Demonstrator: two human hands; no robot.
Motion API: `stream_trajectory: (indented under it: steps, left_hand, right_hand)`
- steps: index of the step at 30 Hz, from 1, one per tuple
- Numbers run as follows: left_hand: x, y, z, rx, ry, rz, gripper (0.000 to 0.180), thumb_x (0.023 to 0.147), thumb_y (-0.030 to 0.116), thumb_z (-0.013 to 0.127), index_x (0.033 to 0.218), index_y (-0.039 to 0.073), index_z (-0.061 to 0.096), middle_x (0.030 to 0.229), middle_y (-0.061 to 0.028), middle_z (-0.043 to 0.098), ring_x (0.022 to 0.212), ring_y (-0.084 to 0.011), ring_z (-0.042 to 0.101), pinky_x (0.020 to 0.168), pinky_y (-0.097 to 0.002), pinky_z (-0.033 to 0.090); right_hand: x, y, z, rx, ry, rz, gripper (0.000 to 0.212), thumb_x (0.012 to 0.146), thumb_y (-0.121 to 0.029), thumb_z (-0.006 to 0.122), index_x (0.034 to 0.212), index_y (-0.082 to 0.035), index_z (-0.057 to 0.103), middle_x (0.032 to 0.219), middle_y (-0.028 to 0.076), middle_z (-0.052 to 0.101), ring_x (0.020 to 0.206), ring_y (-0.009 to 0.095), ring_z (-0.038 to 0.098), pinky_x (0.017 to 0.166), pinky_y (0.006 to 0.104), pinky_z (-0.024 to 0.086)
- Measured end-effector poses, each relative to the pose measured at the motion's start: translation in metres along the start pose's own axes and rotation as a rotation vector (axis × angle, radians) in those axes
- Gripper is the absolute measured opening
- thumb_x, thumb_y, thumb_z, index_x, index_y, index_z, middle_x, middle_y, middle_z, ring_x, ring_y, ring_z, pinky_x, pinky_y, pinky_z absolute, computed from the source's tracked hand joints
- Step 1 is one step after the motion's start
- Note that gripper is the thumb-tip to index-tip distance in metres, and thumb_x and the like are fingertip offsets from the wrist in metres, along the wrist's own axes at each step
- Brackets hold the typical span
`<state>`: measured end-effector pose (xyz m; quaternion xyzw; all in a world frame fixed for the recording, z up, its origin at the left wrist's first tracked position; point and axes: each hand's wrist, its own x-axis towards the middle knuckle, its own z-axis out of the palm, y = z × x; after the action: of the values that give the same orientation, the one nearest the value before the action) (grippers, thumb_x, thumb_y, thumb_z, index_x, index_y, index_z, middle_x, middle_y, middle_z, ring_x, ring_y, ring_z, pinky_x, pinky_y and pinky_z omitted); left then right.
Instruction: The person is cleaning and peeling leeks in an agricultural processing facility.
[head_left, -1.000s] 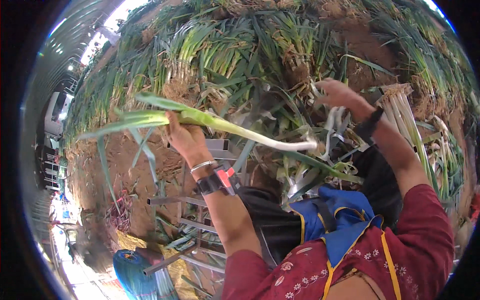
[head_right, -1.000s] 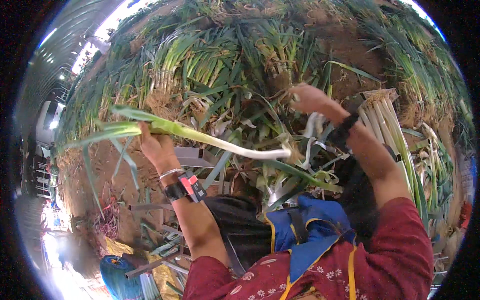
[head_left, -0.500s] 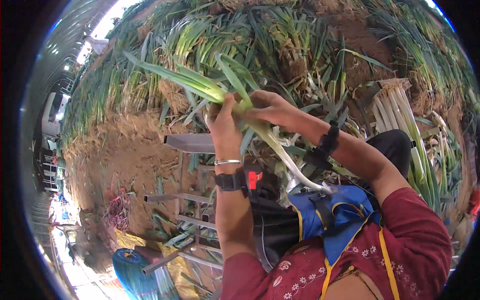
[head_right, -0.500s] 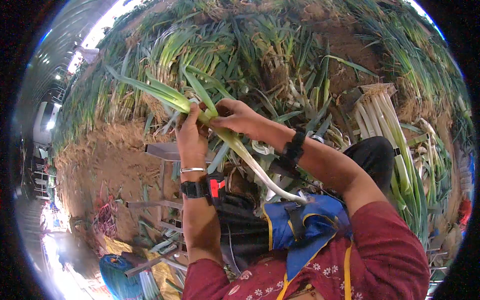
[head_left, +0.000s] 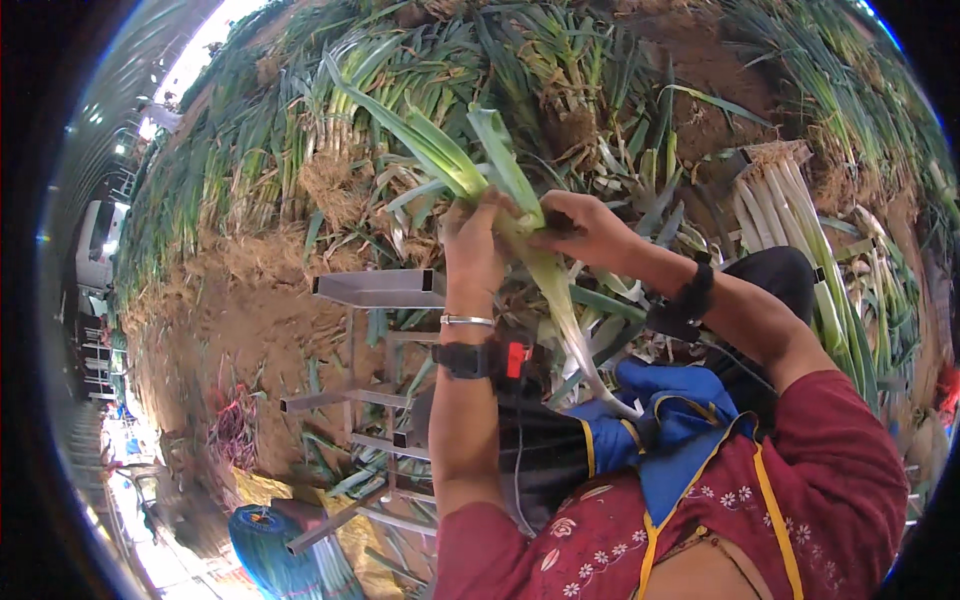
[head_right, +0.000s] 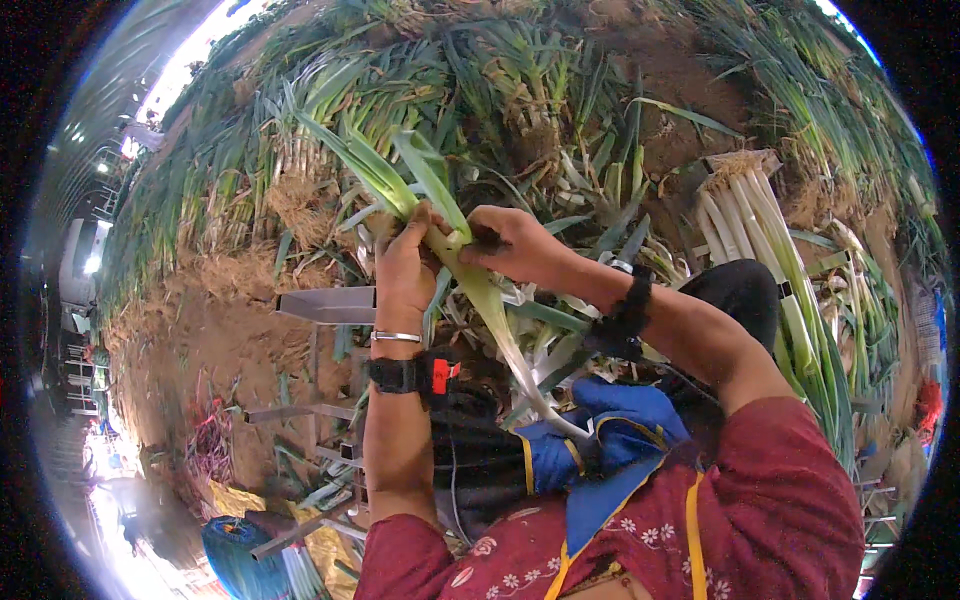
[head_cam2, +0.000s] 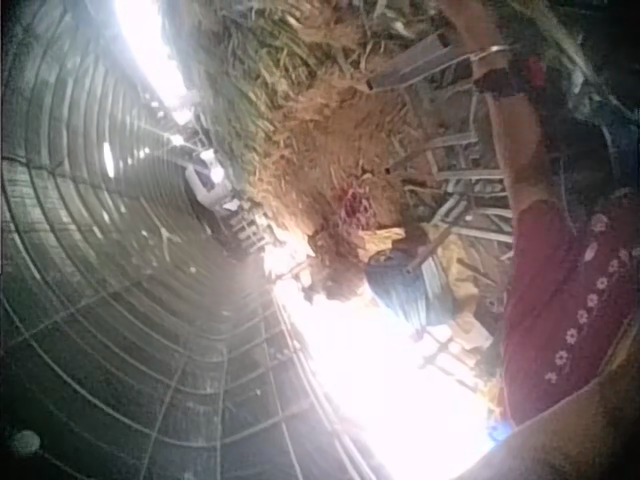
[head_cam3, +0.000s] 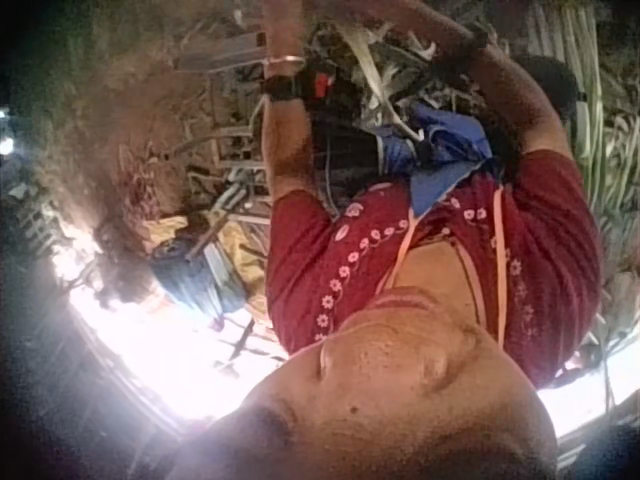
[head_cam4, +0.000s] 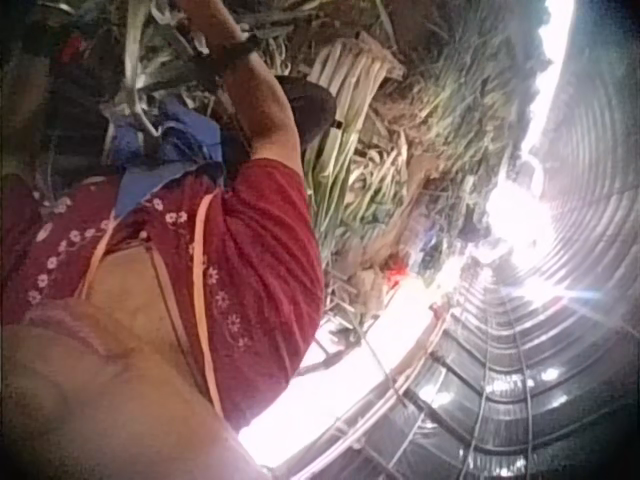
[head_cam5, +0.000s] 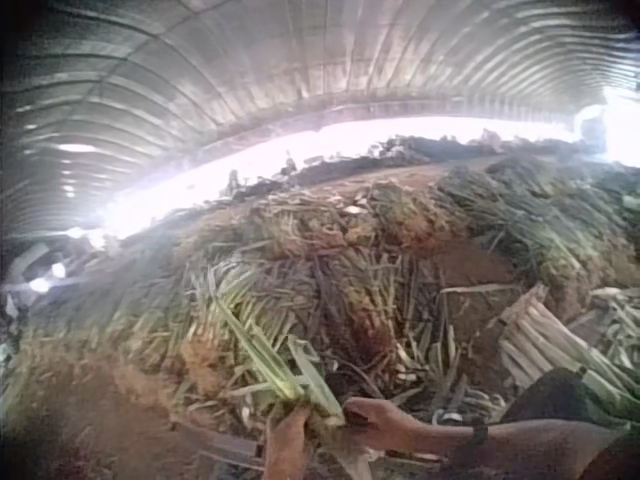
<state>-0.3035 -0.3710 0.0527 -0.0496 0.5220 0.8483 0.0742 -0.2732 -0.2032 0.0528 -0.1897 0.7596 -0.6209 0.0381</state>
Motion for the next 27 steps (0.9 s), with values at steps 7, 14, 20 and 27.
stream_trajectory:
  steps: [7, 14, 20, 27]
  left_hand:
    - [-0.005, -0.006, 0.022, -0.071, -0.116, -0.068, 0.016, 0.088, 0.019, 0.061, 0.093, 0.004, 0.058, 0.077, -0.0047, 0.060, 0.069, -0.0161, 0.057, 0.060, -0.0286, 0.047]
    - [-0.007, 0.001, 0.026, -0.201, -0.077, -0.111, 0.012, 0.089, 0.011, 0.057, 0.098, 0.004, 0.052, 0.078, -0.0051, 0.056, 0.067, -0.0163, 0.054, 0.060, -0.0339, 0.047]
    - [-0.002, 0.003, 0.010, -0.286, -0.065, -0.056, 0.010, 0.089, 0.010, 0.056, 0.098, 0.005, 0.053, 0.075, -0.0049, 0.054, 0.065, -0.0157, 0.052, 0.060, -0.0342, 0.046]
    - [-0.004, 0.015, 0.011, -0.437, -0.097, -0.012, 0.018, 0.091, 0.014, 0.055, 0.104, 0.003, 0.052, 0.073, -0.0033, 0.050, 0.063, -0.0148, 0.048, 0.060, -0.0334, 0.043]
  right_hand:
    - [-0.027, 0.002, -0.028, 0.065, -0.024, 0.053, 0.022, 0.083, -0.006, 0.065, 0.102, 0.000, 0.055, 0.087, -0.003, 0.056, 0.083, 0.004, 0.049, 0.073, 0.0230, 0.043]
    - [-0.049, -0.012, -0.036, 0.309, -0.038, 0.145, 0.026, 0.082, -0.007, 0.067, 0.104, 0.001, 0.055, 0.092, 0.000, 0.060, 0.087, 0.005, 0.051, 0.078, 0.0242, 0.043]
    - [-0.074, -0.028, -0.039, 0.318, -0.135, 0.122, 0.041, 0.083, -0.008, 0.066, 0.121, 0.001, 0.051, 0.108, 0.003, 0.060, 0.101, 0.009, 0.052, 0.091, 0.0269, 0.041]
    - [-0.084, -0.026, -0.035, 0.606, -0.046, 0.256, 0.039, 0.084, -0.009, 0.064, 0.120, -0.003, 0.051, 0.105, 0.001, 0.060, 0.095, 0.009, 0.054, 0.085, 0.0265, 0.043]
